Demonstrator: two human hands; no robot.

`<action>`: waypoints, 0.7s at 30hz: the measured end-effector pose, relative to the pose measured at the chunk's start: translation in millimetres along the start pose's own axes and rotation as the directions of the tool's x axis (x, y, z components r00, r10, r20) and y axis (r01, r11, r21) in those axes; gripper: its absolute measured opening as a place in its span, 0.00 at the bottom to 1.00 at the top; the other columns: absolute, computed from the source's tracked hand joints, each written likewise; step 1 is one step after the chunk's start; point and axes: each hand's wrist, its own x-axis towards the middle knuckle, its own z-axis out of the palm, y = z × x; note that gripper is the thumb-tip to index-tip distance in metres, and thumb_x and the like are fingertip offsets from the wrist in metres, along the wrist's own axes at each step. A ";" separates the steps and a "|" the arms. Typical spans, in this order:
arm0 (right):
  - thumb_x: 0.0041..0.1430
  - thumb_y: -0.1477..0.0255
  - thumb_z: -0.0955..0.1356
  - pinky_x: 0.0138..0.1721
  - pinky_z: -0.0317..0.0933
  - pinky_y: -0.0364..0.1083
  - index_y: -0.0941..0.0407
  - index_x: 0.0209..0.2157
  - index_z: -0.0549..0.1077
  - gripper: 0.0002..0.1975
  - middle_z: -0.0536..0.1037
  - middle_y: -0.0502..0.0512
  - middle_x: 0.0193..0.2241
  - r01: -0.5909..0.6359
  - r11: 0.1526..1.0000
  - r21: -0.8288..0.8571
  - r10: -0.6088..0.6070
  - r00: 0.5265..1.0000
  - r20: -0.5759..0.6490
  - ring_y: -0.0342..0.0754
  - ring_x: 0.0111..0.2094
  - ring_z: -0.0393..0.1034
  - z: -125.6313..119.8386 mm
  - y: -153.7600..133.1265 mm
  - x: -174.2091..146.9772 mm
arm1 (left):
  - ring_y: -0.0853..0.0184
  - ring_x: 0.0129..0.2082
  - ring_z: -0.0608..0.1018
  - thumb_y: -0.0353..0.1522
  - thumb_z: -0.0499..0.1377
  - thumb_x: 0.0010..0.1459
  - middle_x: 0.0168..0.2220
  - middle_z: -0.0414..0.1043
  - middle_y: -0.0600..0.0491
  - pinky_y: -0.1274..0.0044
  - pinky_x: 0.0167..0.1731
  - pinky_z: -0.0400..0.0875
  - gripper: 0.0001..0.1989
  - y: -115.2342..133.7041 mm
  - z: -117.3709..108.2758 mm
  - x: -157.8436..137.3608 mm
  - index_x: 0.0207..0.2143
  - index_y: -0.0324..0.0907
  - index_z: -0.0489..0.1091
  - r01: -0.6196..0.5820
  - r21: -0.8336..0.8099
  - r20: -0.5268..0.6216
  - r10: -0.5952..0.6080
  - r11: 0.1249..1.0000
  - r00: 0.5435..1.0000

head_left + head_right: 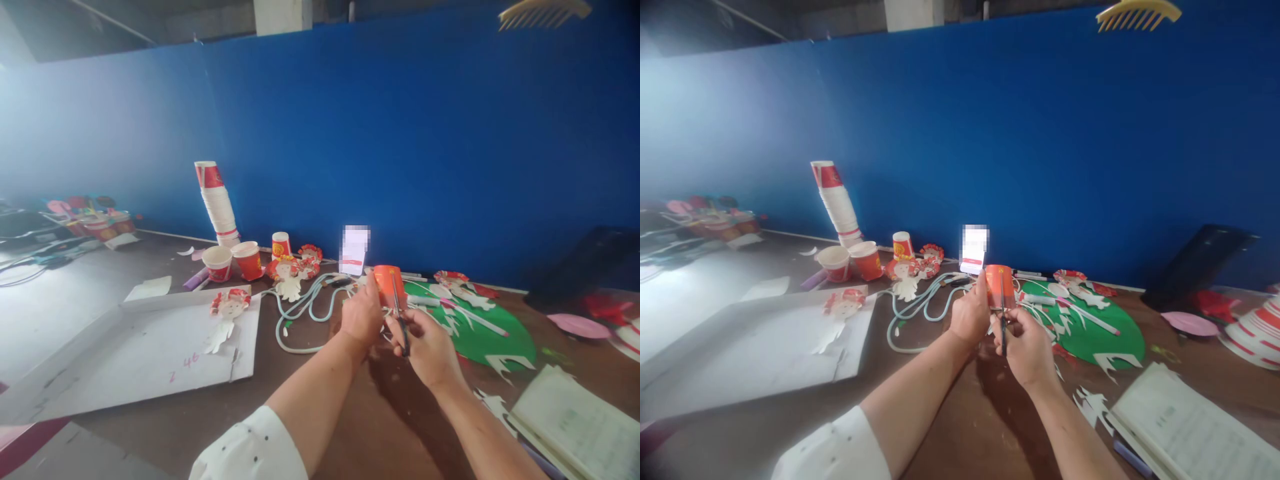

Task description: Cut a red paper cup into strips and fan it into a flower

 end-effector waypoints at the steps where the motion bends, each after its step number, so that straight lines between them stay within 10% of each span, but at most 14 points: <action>1: 0.47 0.59 0.72 0.18 0.59 0.42 0.55 0.28 0.70 0.15 0.72 0.47 0.14 0.004 1.000 -0.005 -0.004 1.000 -0.009 0.44 0.15 0.66 -0.6 0.4 0.5 | 0.60 0.36 0.77 0.33 0.51 0.57 0.41 0.71 0.43 0.73 0.34 0.70 0.36 0.9 -0.8 -0.6 0.64 0.33 0.39 -0.009 -0.004 -0.001 0.009 1.000 1.000; 21: 0.48 0.58 0.71 0.15 0.57 0.42 0.55 0.29 0.70 0.15 0.70 0.47 0.13 0.055 0.998 -0.004 -0.055 0.998 -0.021 0.43 0.13 0.64 -6.0 -4.8 -0.2 | 0.59 0.37 0.77 0.38 0.52 0.58 0.43 0.72 0.42 0.73 0.35 0.69 0.36 0.0 -1.2 -2.5 0.64 0.36 0.42 -0.024 -0.036 -0.025 0.023 0.999 0.999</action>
